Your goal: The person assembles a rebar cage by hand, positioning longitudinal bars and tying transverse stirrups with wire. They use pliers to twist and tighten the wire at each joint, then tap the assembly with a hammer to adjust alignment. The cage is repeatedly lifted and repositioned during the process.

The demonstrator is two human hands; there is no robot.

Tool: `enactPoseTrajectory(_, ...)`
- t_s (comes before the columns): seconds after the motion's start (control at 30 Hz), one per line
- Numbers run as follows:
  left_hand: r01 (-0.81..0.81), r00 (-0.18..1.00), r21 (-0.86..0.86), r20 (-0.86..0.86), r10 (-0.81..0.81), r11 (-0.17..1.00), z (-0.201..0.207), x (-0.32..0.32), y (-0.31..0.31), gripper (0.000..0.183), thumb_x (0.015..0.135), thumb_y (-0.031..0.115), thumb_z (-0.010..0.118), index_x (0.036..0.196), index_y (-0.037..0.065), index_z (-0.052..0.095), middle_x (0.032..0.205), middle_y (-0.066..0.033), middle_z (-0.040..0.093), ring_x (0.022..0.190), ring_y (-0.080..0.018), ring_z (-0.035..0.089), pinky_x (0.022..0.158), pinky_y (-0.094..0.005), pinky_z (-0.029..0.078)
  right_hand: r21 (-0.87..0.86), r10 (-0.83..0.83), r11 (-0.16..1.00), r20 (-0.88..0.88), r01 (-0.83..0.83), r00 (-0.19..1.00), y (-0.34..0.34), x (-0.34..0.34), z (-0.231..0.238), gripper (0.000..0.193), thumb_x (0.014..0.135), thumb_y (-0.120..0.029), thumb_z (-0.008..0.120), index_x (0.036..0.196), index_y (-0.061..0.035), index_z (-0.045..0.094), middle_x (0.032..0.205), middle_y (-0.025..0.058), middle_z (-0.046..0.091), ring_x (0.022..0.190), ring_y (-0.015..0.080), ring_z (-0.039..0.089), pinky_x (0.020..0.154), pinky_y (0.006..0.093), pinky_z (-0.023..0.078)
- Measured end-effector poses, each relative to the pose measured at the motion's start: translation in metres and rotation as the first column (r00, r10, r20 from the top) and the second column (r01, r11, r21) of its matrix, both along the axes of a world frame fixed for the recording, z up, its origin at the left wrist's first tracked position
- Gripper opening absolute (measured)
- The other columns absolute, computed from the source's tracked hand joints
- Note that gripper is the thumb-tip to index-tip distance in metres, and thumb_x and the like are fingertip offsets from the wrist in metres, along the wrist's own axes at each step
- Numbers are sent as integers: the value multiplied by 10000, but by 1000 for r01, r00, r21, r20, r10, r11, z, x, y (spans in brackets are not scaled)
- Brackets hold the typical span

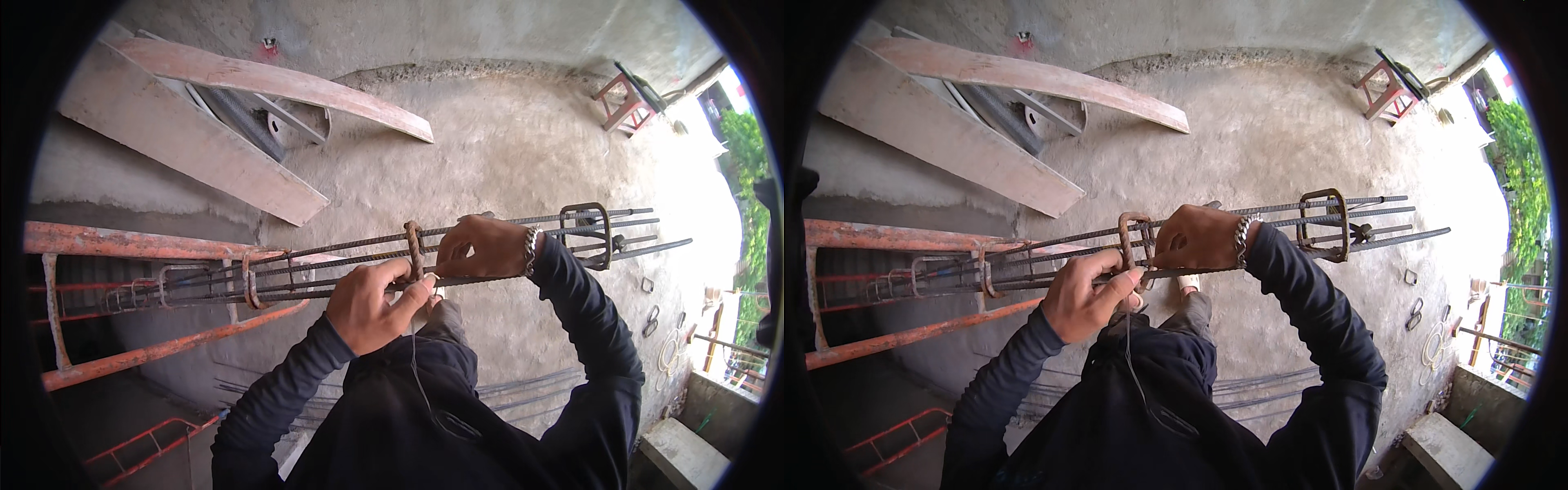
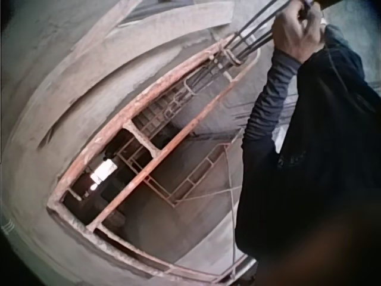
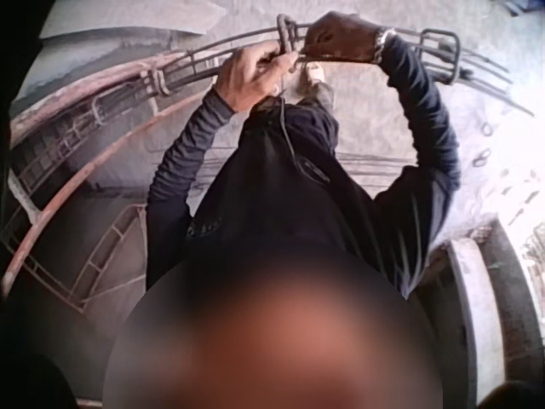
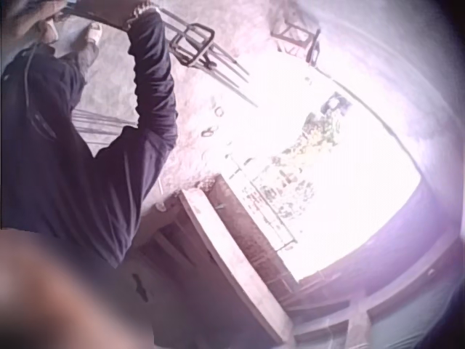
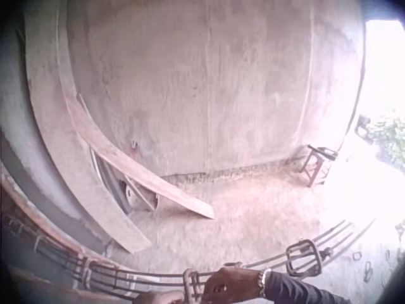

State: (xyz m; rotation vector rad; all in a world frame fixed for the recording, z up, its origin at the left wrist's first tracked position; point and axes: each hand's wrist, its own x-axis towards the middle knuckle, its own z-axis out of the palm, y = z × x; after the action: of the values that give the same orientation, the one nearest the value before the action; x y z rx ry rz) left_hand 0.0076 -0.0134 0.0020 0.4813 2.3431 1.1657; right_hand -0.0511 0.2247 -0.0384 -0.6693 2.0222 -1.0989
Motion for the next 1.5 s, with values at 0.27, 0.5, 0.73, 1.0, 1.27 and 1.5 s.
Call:
enactPoseTrajectory(0.27, 125, 991, -78, -37, -128, 989, 5, 0, -2, 342, 924, 316, 752, 979, -10, 662, 819, -85, 737, 771, -191, 734, 690, -335, 536, -343, -575, 771, -737, 536, 356, -9, 103, 22, 294, 766, -119, 831, 1028, -97, 698, 1020, 62, 673, 1003, 280, 617, 857, 413, 476)
enactPoseTrajectory(0.5, 109, 962, -75, -242, -124, 991, -16, 8, -5, 322, 865, 293, 794, 1016, 47, 649, 816, -170, 702, 758, -379, 702, 647, -435, 527, -202, -460, 766, -836, 610, 301, -39, 144, -23, 387, 792, -171, 746, 1167, -262, 716, 1243, -6, 588, 1174, 252, 510, 980, 445, 367)
enactPoseTrajectory(0.73, 109, 897, -87, -420, -136, 990, -24, 16, -8, 232, 888, 241, 753, 942, 54, 626, 763, -154, 681, 718, -380, 684, 609, -459, 503, -243, -527, 699, -811, 672, 255, -59, 153, -28, 297, 794, -162, 770, 1077, -236, 722, 1219, -5, 559, 1181, 258, 465, 989, 439, 316)
enactPoseTrajectory(1.0, 202, 797, -81, -566, -212, 976, -37, 14, -16, 204, 865, 178, 762, 922, 50, 613, 775, -141, 658, 690, -374, 670, 574, -451, 498, -305, -581, 656, -787, 690, 205, -69, 165, -25, 247, 808, -110, 767, 1042, -152, 704, 1224, 16, 605, 1119, 264, 522, 933, 423, 369)
enactPoseTrajectory(1.27, 343, 652, -190, -657, -378, 920, -37, 4, -14, 178, 900, 146, 748, 896, 24, 618, 748, -151, 636, 675, -366, 671, 550, -437, 499, -259, -522, 625, -840, 736, 148, -69, 177, -43, 352, 772, -243, 713, 1110, -159, 670, 1158, -29, 646, 1058, 194, 578, 883, 357, 419)
enactPoseTrajectory(1.5, 351, 719, -170, -581, -381, 921, -30, 6, -12, 223, 875, 141, 803, 893, -7, 636, 752, -176, 643, 630, -332, 650, 569, -377, 493, -422, -607, 620, -792, 662, 64, -67, 160, -77, 256, 861, -157, 664, 1113, -124, 644, 1066, 8, 652, 1044, 200, 584, 874, 339, 405)
